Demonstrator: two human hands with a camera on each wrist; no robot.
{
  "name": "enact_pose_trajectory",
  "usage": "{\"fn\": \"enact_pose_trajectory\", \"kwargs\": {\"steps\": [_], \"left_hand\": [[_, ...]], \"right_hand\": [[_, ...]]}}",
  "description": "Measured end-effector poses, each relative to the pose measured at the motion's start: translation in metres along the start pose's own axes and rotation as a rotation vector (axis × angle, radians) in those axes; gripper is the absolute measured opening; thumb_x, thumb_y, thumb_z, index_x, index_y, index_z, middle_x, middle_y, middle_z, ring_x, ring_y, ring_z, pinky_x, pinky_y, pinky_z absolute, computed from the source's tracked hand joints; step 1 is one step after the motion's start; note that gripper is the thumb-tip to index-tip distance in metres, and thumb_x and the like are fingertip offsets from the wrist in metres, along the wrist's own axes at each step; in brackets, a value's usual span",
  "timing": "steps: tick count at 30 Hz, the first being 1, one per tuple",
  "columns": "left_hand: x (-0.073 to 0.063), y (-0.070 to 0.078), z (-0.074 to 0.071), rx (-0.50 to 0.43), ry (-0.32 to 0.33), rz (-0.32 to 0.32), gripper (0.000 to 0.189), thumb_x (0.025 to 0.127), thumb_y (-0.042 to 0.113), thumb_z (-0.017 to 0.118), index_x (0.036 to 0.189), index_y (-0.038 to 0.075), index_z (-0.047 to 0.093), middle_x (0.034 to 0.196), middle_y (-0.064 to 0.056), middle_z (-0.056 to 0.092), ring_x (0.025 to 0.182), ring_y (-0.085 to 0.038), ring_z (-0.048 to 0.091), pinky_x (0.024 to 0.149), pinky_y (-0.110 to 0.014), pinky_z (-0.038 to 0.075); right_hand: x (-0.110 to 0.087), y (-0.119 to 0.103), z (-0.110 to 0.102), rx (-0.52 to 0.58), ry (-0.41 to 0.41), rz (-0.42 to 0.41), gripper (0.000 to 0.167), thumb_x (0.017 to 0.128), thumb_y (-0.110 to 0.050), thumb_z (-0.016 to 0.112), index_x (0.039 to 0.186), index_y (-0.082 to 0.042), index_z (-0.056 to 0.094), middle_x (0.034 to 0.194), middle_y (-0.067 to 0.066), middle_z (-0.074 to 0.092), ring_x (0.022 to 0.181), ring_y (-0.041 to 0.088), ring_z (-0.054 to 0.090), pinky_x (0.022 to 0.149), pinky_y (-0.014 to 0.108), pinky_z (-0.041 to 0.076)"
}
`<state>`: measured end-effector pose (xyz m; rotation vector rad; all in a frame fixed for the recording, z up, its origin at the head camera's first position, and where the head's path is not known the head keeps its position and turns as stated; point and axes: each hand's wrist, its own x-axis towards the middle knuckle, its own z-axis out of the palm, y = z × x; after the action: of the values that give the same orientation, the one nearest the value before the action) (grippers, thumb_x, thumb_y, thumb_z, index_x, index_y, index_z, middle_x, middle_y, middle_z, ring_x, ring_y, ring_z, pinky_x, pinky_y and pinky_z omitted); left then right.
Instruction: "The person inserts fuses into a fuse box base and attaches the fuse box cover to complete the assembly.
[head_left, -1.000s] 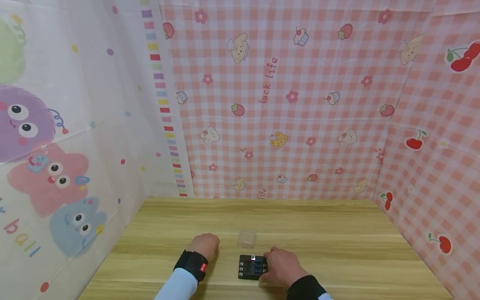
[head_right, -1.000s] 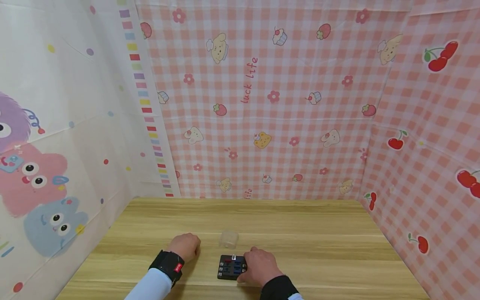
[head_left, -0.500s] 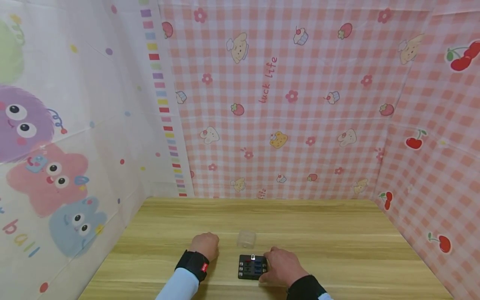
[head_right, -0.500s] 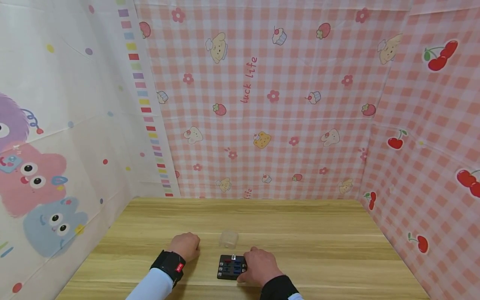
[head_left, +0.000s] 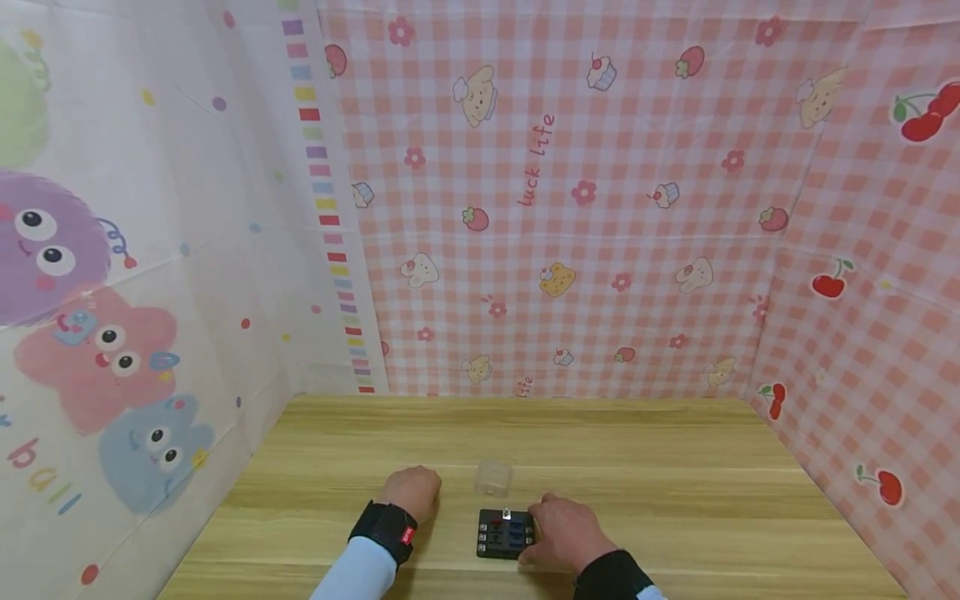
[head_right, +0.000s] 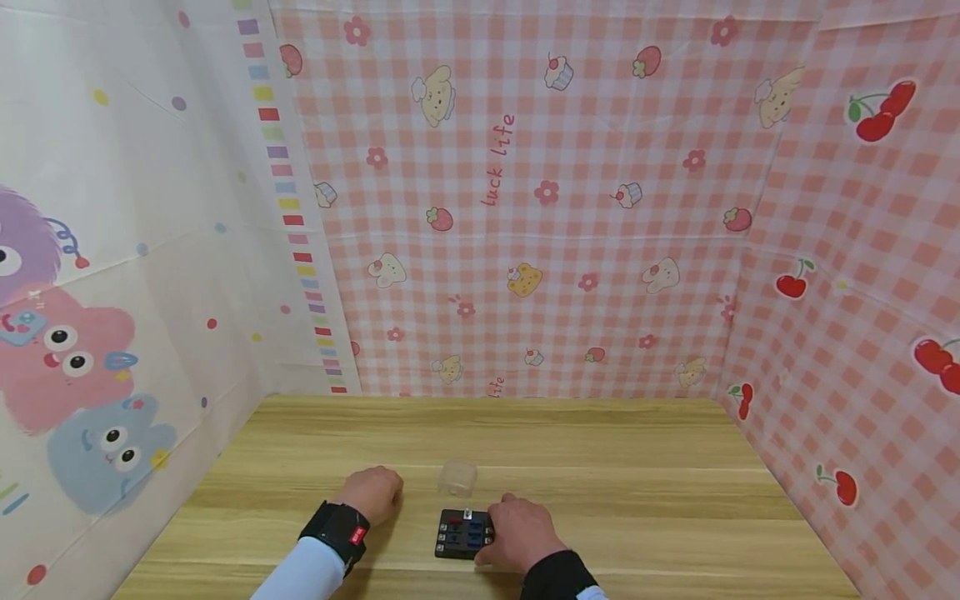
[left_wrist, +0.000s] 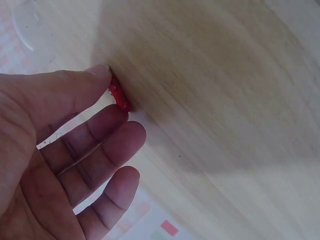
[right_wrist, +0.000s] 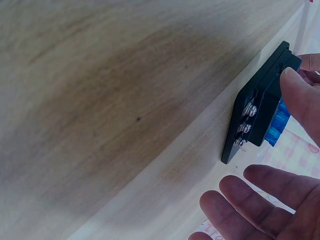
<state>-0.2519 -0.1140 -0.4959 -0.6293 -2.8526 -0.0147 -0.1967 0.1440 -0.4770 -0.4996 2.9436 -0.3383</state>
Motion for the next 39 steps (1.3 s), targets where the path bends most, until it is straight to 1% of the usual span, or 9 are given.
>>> {"fn": "enact_pose_trajectory", "kwargs": {"steps": [3,6,10,14,18,26,33,36,39], "left_hand": [[-0.001,-0.001,-0.001,-0.029,0.000,0.026,0.021,0.077,0.002,0.076,0.065,0.012,0.063,0.063,0.000,0.059,0.061,-0.018,0.059,0.057,-0.036,0.049],[-0.001,-0.001,-0.003,-0.041,-0.013,0.026,0.021,0.077,0.002,0.076,0.065,0.012,0.063,0.064,0.001,0.060,0.063,-0.018,0.060,0.059,-0.036,0.050],[-0.002,0.000,-0.004,-0.023,-0.031,-0.027,0.015,0.080,0.003,0.074,0.071,0.009,0.065,0.066,-0.003,0.060,0.064,-0.020,0.060,0.060,-0.038,0.051],[-0.004,0.000,-0.006,-0.002,-0.010,-0.085,0.013,0.079,0.005,0.075,0.072,0.008,0.064,0.065,-0.004,0.059,0.061,-0.020,0.059,0.057,-0.038,0.050],[-0.007,0.002,-0.013,-0.006,0.010,-0.102,0.017,0.078,0.005,0.075,0.068,0.008,0.061,0.061,-0.003,0.056,0.057,-0.017,0.055,0.054,-0.037,0.049],[-0.006,0.001,-0.011,-0.028,0.005,-0.075,0.022,0.077,0.003,0.075,0.064,0.009,0.058,0.060,-0.002,0.058,0.056,-0.015,0.055,0.054,-0.037,0.048],[-0.005,-0.002,-0.006,-0.070,0.018,-0.035,0.023,0.075,0.002,0.077,0.062,0.012,0.062,0.060,0.002,0.060,0.056,-0.015,0.056,0.055,-0.036,0.048],[-0.005,-0.002,-0.005,-0.073,0.009,-0.034,0.023,0.074,0.002,0.077,0.061,0.014,0.062,0.060,0.002,0.059,0.056,-0.016,0.056,0.054,-0.036,0.048],[-0.005,-0.001,-0.007,-0.066,-0.006,-0.051,0.022,0.075,0.003,0.077,0.062,0.012,0.061,0.060,0.001,0.059,0.056,-0.016,0.055,0.055,-0.036,0.048]], "right_hand": [[0.000,0.000,0.000,0.001,-0.004,0.003,0.061,0.070,-0.044,0.087,0.113,-0.004,0.069,0.095,0.004,0.060,0.077,0.017,0.053,0.078,0.044,0.050],[0.000,-0.001,0.000,-0.004,0.004,-0.002,0.061,0.070,-0.045,0.086,0.113,-0.004,0.069,0.094,0.004,0.060,0.077,0.016,0.053,0.078,0.043,0.051],[-0.001,-0.001,0.000,-0.005,0.011,-0.006,0.060,0.070,-0.044,0.086,0.112,-0.004,0.069,0.093,0.004,0.060,0.076,0.016,0.053,0.078,0.044,0.050],[-0.002,-0.002,-0.001,-0.005,0.009,-0.009,0.061,0.070,-0.044,0.086,0.113,-0.004,0.069,0.095,0.005,0.062,0.079,0.017,0.055,0.079,0.044,0.051],[-0.002,-0.003,-0.002,-0.019,0.020,-0.018,0.063,0.070,-0.045,0.086,0.113,-0.003,0.069,0.096,0.006,0.063,0.081,0.018,0.058,0.080,0.044,0.052],[-0.001,-0.002,-0.002,-0.023,0.025,-0.025,0.062,0.069,-0.046,0.086,0.112,-0.003,0.070,0.094,0.005,0.063,0.079,0.017,0.057,0.078,0.043,0.052],[0.000,-0.002,-0.003,-0.012,0.014,-0.014,0.061,0.069,-0.045,0.087,0.111,-0.003,0.070,0.093,0.004,0.062,0.079,0.017,0.056,0.078,0.044,0.051],[-0.001,-0.002,-0.002,-0.011,0.012,-0.015,0.061,0.069,-0.045,0.086,0.111,-0.004,0.070,0.092,0.003,0.061,0.078,0.016,0.055,0.077,0.044,0.051],[-0.001,-0.002,-0.002,-0.012,0.016,-0.017,0.061,0.069,-0.046,0.086,0.111,-0.004,0.070,0.092,0.003,0.061,0.077,0.016,0.055,0.077,0.044,0.051]]}}
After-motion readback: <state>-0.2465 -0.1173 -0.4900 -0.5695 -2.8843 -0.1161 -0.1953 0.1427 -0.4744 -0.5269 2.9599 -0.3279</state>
